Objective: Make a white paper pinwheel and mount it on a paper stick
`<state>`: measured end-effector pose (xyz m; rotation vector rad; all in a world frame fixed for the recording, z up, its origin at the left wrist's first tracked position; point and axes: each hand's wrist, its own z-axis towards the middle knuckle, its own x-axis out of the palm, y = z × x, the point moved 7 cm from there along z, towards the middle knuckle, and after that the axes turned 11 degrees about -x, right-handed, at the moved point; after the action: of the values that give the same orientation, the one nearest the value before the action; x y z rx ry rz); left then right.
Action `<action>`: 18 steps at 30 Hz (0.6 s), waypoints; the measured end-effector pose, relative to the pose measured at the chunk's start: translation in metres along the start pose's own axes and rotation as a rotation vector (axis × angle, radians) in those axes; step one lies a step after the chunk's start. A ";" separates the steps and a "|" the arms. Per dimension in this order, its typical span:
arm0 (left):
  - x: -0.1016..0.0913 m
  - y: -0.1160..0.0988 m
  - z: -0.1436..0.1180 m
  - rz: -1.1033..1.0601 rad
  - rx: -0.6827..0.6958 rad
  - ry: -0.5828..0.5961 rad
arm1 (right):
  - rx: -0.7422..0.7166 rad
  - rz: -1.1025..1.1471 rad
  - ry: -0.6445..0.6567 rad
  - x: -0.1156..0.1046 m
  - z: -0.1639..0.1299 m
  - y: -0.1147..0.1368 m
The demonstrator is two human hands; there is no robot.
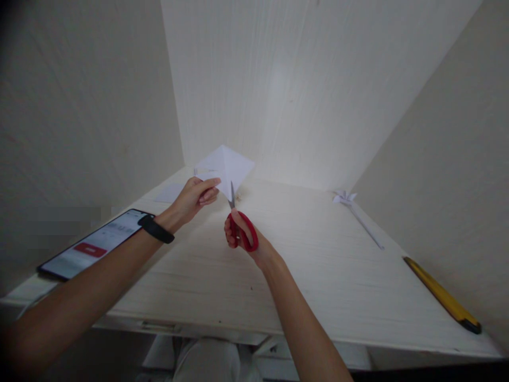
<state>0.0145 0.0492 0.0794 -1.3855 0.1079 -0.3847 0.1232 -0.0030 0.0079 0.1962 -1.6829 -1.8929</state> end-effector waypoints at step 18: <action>-0.001 0.002 0.001 0.003 0.008 0.020 | -0.025 0.013 0.006 0.002 -0.001 0.003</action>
<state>0.0146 0.0508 0.0776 -1.3737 0.1247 -0.3965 0.1231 -0.0049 0.0107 0.1802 -1.6521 -1.9012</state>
